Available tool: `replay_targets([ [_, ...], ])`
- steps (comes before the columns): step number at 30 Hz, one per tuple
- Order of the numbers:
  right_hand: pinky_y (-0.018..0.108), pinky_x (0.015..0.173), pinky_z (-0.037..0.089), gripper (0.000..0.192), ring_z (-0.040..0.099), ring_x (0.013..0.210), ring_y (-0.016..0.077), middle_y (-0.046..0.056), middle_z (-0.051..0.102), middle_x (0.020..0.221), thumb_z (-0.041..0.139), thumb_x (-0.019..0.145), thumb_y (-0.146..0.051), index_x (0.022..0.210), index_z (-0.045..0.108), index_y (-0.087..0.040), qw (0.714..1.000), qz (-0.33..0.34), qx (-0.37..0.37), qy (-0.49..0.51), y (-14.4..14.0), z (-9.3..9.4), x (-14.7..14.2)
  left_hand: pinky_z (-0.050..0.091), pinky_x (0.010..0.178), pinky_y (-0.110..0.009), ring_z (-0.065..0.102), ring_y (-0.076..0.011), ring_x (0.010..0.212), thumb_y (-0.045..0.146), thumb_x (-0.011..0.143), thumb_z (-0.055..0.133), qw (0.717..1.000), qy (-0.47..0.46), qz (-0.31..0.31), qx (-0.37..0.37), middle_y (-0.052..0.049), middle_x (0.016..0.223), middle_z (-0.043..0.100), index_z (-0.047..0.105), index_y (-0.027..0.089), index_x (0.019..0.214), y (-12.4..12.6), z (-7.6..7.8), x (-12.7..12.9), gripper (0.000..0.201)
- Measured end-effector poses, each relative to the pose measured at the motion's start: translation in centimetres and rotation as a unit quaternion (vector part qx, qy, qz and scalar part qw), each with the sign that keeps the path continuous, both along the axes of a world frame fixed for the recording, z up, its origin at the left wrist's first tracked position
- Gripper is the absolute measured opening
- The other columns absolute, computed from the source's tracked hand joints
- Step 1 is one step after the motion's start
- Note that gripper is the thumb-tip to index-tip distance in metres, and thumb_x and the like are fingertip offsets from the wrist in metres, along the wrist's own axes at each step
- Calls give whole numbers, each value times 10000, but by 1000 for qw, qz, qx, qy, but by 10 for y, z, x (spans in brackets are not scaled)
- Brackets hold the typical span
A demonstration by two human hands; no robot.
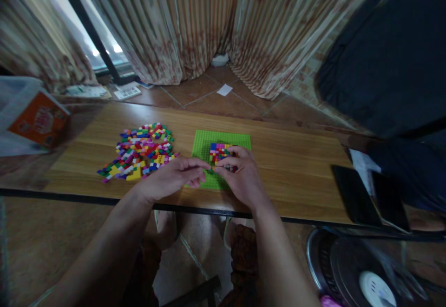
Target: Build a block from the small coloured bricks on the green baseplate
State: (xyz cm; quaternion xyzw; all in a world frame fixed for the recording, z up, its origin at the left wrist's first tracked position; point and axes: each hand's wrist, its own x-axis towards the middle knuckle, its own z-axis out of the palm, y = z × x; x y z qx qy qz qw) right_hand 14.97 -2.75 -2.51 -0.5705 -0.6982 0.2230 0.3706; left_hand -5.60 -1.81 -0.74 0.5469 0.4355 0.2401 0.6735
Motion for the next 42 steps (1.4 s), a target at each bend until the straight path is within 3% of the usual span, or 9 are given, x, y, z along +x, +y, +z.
replay_targets([
  [8, 490, 1019, 400, 36, 543, 1172, 272, 48, 626, 1179, 771, 747, -259, 725, 755, -283, 1000, -15, 3, -17, -1, 0, 1, 497, 662, -224, 602, -87, 643, 244, 874, 546, 999, 15, -35, 14, -23, 815, 685, 670, 146, 1121, -2, -2, 3, 293],
  [29, 483, 998, 434, 115, 591, 1094, 268, 68, 630, 1135, 695, 665, -135, 618, 717, -238, 998, -68, -12, -10, 2, 2, -12, 508, 697, -259, 621, -112, 652, 243, 839, 577, 999, 3, -29, 30, -17, 796, 700, 690, 161, 1033, -5, -4, 6, 239],
  [36, 465, 998, 438, 48, 612, 1090, 252, 69, 650, 1120, 715, 699, -202, 670, 726, -238, 998, -49, -12, 31, 4, 1, -4, 488, 692, -248, 609, -109, 669, 274, 807, 623, 1000, 1, 22, 16, -3, 770, 681, 668, 155, 1062, -3, -4, 2, 286],
  [39, 436, 933, 484, 95, 653, 1015, 241, 79, 693, 1040, 686, 752, -302, 790, 722, -223, 991, -99, -4, 89, 8, -4, 8, 459, 649, -233, 587, -112, 651, 280, 805, 609, 995, 34, 88, 35, 11, 724, 644, 662, 147, 1037, 2, -9, 0, 272],
  [42, 445, 842, 518, 245, 682, 911, 262, 116, 729, 983, 614, 815, -384, 943, 705, -195, 985, -160, -32, 64, 12, -11, 14, 453, 644, -246, 601, -141, 684, 285, 791, 614, 988, 82, 115, 69, 7, 725, 637, 653, 144, 1053, 5, -17, 2, 300],
])
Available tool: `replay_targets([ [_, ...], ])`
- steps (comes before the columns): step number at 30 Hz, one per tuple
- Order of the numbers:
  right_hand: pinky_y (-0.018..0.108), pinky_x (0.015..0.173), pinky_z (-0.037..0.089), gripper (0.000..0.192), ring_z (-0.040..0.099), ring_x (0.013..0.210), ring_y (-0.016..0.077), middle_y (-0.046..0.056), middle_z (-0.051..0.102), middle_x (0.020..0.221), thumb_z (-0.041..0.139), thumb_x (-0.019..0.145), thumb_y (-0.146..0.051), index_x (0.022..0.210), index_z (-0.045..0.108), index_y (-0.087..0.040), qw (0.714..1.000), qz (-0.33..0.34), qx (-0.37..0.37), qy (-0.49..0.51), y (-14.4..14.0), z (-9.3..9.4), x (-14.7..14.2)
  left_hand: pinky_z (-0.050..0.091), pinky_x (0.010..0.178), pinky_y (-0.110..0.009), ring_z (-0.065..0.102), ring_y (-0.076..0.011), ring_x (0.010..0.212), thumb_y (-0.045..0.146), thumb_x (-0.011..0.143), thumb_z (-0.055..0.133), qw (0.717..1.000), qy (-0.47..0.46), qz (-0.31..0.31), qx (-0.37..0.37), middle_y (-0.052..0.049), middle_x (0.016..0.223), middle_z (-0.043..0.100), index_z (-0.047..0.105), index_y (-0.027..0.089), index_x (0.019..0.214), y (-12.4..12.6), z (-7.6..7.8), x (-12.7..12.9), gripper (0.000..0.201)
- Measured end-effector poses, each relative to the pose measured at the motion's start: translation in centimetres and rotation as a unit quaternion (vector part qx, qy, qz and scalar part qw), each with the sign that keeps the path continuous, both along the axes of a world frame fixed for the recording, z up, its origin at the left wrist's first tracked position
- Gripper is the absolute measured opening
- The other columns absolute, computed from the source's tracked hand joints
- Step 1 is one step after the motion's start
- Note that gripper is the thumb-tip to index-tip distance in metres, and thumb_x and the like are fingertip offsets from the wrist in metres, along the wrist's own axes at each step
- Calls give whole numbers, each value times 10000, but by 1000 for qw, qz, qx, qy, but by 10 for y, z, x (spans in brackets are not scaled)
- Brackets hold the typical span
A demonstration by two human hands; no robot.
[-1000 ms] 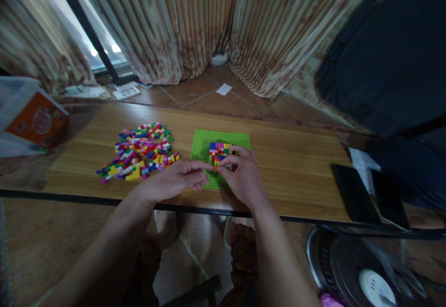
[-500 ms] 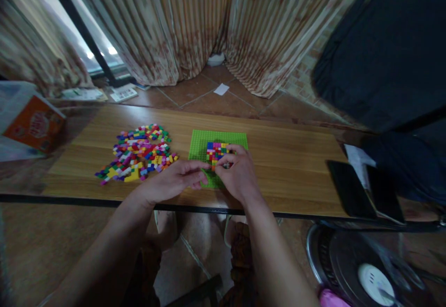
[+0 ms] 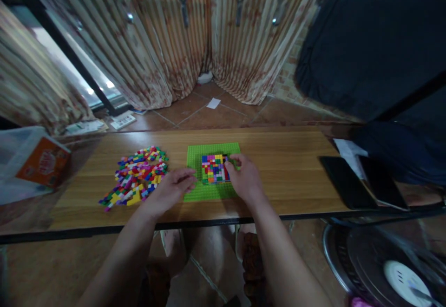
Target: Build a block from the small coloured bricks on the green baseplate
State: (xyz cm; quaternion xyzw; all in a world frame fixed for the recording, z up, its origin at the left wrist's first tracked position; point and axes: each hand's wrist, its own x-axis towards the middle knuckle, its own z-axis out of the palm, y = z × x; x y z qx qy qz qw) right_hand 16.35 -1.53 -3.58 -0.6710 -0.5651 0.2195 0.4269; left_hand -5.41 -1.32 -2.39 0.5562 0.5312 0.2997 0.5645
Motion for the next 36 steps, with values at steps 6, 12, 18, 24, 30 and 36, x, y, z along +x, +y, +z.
replay_targets([
  [6, 373, 735, 536, 290, 700, 790, 228, 98, 754, 900, 544, 875, -410, 1027, 689, -209, 1000, 18, -12, -10, 2, -7, -7, 430, 653, -256, 577, -148, 680, 264, 793, 580, 998, 17, -51, 37, 17, 692, 595, 638, 156, 947, 0, -10, 10, 197],
  [12, 401, 796, 552, 368, 715, 861, 237, 117, 753, 965, 515, 897, -412, 1168, 636, -194, 998, 22, -6, 58, 5, -4, -11, 411, 654, -249, 548, -139, 701, 226, 784, 615, 997, 22, -48, 50, 4, 746, 590, 599, 157, 855, -9, -4, 25, 100],
  [18, 476, 967, 501, 357, 668, 1085, 266, 143, 701, 1194, 535, 876, -346, 1186, 628, -195, 999, 0, 24, 47, 13, -6, -10, 488, 801, -291, 628, -173, 906, 145, 767, 623, 999, -43, -1, -5, -53, 984, 623, 555, 167, 1034, -26, -10, 54, 276],
  [24, 466, 941, 512, 326, 680, 1035, 252, 98, 732, 1114, 548, 845, -268, 1156, 640, -234, 999, 3, 23, 49, 33, -13, -6, 491, 959, -381, 599, -228, 1101, 125, 763, 641, 996, -83, 20, -20, -149, 1216, 575, 512, 161, 1173, -40, -16, 79, 432],
  [30, 473, 917, 514, 324, 681, 1009, 278, 118, 733, 1093, 521, 854, -287, 1143, 648, -212, 999, 13, 30, 10, 47, -16, -13, 503, 912, -363, 607, -234, 1076, 141, 776, 618, 994, -110, 10, -6, -151, 1189, 610, 538, 166, 1081, -38, -20, 83, 316],
  [36, 494, 926, 481, 282, 647, 1017, 301, 129, 713, 1052, 507, 864, -277, 1078, 676, -205, 989, 17, 105, -99, 34, 7, -26, 499, 778, -310, 623, -171, 798, 151, 818, 522, 992, -106, -48, 51, -50, 868, 681, 652, 172, 882, -35, -16, 66, 146],
])
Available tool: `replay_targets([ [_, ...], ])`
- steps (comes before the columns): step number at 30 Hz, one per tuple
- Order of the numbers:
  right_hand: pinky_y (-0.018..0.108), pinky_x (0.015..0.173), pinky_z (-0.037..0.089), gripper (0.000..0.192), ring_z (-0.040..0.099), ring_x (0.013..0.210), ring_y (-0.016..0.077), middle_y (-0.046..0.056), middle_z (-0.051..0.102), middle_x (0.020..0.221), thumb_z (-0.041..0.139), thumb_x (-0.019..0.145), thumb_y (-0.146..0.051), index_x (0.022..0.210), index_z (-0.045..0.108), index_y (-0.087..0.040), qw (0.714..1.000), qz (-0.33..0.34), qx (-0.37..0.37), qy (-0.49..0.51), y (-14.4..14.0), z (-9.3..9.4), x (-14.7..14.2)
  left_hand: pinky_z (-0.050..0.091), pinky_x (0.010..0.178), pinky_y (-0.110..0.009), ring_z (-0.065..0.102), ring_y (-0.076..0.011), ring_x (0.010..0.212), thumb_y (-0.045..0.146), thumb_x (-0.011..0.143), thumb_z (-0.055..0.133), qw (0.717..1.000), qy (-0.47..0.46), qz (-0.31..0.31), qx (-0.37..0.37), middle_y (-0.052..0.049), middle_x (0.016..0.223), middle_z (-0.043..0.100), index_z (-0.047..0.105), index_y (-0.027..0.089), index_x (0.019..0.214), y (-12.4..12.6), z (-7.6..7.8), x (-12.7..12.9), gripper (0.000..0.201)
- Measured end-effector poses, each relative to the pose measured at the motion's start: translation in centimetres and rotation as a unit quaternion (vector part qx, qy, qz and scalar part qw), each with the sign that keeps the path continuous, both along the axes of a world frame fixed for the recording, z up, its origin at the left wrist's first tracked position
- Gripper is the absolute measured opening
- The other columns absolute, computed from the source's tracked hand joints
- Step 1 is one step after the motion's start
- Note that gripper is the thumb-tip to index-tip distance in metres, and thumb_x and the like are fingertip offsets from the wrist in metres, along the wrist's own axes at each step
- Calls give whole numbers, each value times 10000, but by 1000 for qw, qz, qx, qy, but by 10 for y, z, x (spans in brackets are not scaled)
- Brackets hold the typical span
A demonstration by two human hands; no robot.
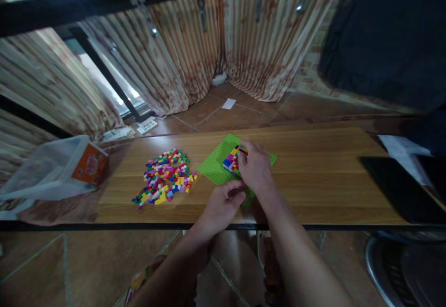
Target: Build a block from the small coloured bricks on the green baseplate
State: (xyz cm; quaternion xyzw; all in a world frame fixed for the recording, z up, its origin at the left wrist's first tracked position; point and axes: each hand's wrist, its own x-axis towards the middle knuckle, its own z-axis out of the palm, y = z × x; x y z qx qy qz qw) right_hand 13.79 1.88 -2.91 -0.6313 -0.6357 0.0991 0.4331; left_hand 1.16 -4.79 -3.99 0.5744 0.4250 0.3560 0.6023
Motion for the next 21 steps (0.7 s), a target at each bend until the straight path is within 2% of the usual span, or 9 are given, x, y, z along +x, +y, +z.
replay_targets([
  [2, 465, 908, 482, 247, 644, 995, 288, 123, 707, 1023, 503, 882, -273, 1027, 690, -203, 999, 7, 36, -7, -7, 8, -10, 494, 708, -283, 603, -147, 714, 137, 804, 499, 999, -29, 41, 2, -30, 804, 670, 664, 172, 820, 1, 7, -5, 170],
  [4, 419, 851, 499, 212, 654, 935, 261, 106, 707, 974, 518, 887, -264, 982, 696, -200, 998, 38, 46, 11, -15, 13, -23, 471, 626, -253, 564, -119, 621, 121, 769, 493, 989, -69, 133, -3, -6, 737, 642, 650, 174, 768, 4, 17, -13, 165],
  [7, 361, 776, 504, 167, 661, 844, 220, 75, 706, 901, 536, 888, -230, 923, 695, -196, 992, 123, 19, 24, -29, 11, -44, 427, 567, -217, 512, -89, 553, 105, 713, 488, 948, -125, 293, 20, 24, 652, 587, 613, 177, 673, 12, 31, -35, 150],
  [9, 351, 790, 497, 167, 661, 863, 212, 69, 707, 912, 530, 901, -208, 931, 693, -191, 984, 179, -21, 8, -39, 7, -58, 404, 547, -202, 495, -81, 537, 117, 689, 507, 910, -181, 372, 42, 29, 602, 558, 601, 172, 621, 18, 38, -54, 128],
  [12, 344, 804, 493, 166, 652, 890, 206, 60, 701, 940, 535, 909, -188, 964, 691, -191, 970, 235, -64, -13, -52, 2, -78, 375, 499, -189, 493, -69, 504, 137, 641, 574, 855, -290, 429, 14, 29, 613, 579, 576, 165, 608, 25, 45, -87, 43],
  [14, 340, 814, 493, 173, 640, 908, 201, 53, 694, 952, 534, 912, -168, 978, 693, -195, 960, 266, -81, -14, -58, -1, -92, 392, 508, -182, 510, -65, 510, 131, 611, 607, 832, -332, 445, -9, 28, 628, 588, 560, 160, 616, 27, 47, -109, 55],
  [17, 350, 856, 490, 185, 620, 949, 204, 54, 685, 970, 541, 913, -145, 977, 706, -199, 952, 293, -84, -14, -62, -4, -115, 414, 521, -176, 508, -57, 504, 106, 591, 599, 800, -350, 488, -9, 29, 619, 580, 540, 154, 622, 26, 51, -144, 82],
  [21, 385, 904, 481, 179, 588, 978, 222, 69, 667, 998, 567, 910, -158, 946, 734, -211, 945, 320, -52, -45, -66, -7, -143, 396, 504, -151, 460, -27, 462, 48, 570, 544, 709, -343, 616, 7, 61, 602, 546, 495, 162, 632, 23, 59, -188, 139],
])
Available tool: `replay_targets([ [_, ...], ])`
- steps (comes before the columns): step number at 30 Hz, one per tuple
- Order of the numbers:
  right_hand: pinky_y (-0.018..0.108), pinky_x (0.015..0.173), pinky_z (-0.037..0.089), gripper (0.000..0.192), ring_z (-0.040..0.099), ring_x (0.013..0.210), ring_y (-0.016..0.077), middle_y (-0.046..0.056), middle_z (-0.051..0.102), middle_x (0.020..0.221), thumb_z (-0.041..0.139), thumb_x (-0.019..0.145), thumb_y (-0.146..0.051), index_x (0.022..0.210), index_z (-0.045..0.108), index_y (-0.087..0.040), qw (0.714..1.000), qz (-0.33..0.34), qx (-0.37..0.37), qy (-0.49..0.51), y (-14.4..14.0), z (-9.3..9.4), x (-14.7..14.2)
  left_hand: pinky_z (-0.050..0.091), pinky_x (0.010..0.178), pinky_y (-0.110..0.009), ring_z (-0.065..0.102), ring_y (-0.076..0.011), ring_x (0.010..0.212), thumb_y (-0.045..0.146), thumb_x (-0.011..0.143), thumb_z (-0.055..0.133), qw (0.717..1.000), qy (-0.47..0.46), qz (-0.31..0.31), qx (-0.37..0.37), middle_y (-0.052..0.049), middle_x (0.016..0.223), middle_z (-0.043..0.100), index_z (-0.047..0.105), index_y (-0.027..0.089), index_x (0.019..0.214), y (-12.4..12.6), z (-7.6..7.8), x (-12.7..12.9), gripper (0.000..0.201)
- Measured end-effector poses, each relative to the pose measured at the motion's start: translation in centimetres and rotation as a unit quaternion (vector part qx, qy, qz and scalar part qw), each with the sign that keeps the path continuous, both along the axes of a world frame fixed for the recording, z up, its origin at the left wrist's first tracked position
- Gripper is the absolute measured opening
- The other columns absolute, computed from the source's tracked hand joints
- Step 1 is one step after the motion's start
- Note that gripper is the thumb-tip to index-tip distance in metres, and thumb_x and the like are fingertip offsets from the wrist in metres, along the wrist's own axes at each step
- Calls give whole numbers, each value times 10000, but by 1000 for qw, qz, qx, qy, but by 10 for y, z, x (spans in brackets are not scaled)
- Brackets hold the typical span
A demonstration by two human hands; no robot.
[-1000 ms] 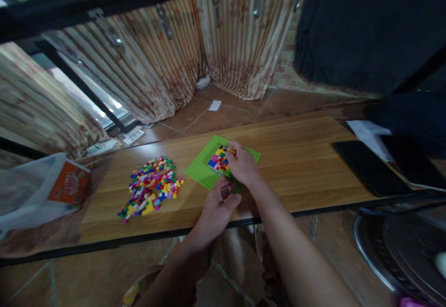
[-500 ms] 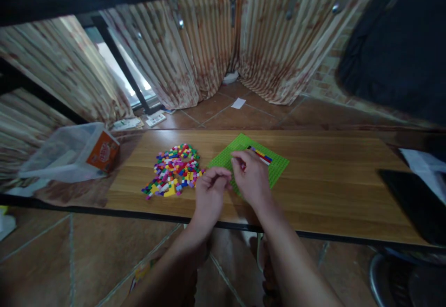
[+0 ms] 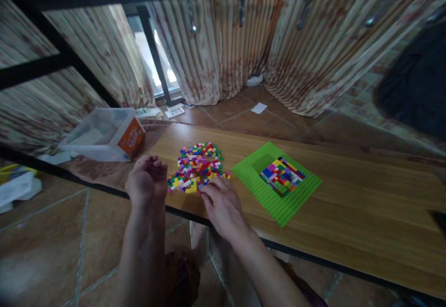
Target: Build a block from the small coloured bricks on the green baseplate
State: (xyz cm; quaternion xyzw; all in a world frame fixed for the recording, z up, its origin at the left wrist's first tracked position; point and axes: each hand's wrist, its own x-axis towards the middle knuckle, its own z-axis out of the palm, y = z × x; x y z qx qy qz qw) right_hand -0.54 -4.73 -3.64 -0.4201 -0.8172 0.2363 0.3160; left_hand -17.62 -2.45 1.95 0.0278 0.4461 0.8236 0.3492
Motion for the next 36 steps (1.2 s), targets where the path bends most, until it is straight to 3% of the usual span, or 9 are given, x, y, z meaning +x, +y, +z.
replay_targets([
  [3, 424, 926, 472, 203, 549, 1051, 255, 86, 644, 1091, 575, 902, -164, 1004, 738, -231, 999, 15, 37, -29, -1, -2, -17, 397, 496, -150, 454, -25, 450, 41, 599, 511, 1000, -22, 15, -9, 61, 601, 544, 505, 163, 669, -4, 6, -18, 140],
  [7, 467, 949, 454, 260, 504, 1121, 295, 114, 599, 1204, 618, 863, -158, 1089, 718, -238, 995, 6, 62, -76, 1, -8, -32, 395, 485, -145, 452, -24, 445, 32, 651, 513, 997, -68, -29, -5, 56, 589, 540, 512, 154, 689, -9, 9, -24, 128],
  [14, 466, 974, 434, 171, 492, 1137, 288, 108, 594, 1244, 633, 842, -123, 962, 701, -224, 993, 14, 68, -91, 5, -19, -44, 406, 489, -155, 461, -30, 461, 19, 631, 499, 995, -66, -69, -17, 37, 630, 563, 545, 146, 689, -10, 8, -29, 147],
  [20, 437, 988, 440, 128, 537, 1116, 242, 88, 629, 1150, 549, 912, -184, 915, 672, -220, 994, -34, 1, 101, 15, -7, -38, 447, 568, -169, 554, -62, 580, 122, 617, 659, 980, 28, -181, -74, 13, 699, 629, 627, 133, 720, -11, 3, -21, 108],
  [23, 356, 861, 508, 114, 610, 994, 197, 57, 650, 1037, 564, 907, -287, 917, 662, -229, 950, -59, -97, 292, 24, 0, -31, 459, 612, -195, 593, -104, 670, 237, 584, 786, 944, 139, -277, -115, -11, 757, 673, 692, 132, 804, -11, 0, -4, 261],
  [26, 291, 668, 520, 183, 619, 732, 151, 3, 659, 824, 632, 851, -398, 913, 662, -229, 867, -68, -237, 434, 30, 4, -25, 447, 608, -216, 596, -131, 709, 315, 597, 814, 899, 223, -355, -128, -25, 805, 692, 716, 142, 878, -11, -3, 16, 345],
  [29, 268, 635, 514, 254, 602, 665, 127, -11, 670, 790, 715, 770, -449, 882, 671, -226, 802, -64, -298, 514, 31, 7, -20, 429, 578, -220, 579, -130, 680, 362, 651, 782, 867, 246, -420, -110, -20, 777, 680, 714, 145, 866, -9, -5, 31, 313],
  [31, 262, 638, 515, 277, 600, 656, 119, -10, 674, 788, 741, 743, -463, 870, 679, -225, 788, -58, -306, 531, 30, 10, -17, 426, 575, -215, 553, -112, 637, 356, 669, 771, 867, 241, -426, -93, -5, 725, 656, 710, 143, 838, -8, -6, 36, 280],
  [36, 261, 618, 516, 280, 582, 614, 112, -24, 629, 703, 736, 751, -483, 848, 682, -225, 805, -48, -310, 503, 29, 19, -2, 436, 563, -206, 549, -102, 597, 278, 640, 791, 876, 225, -419, -79, -3, 671, 637, 704, 133, 776, -7, -4, 41, 217],
])
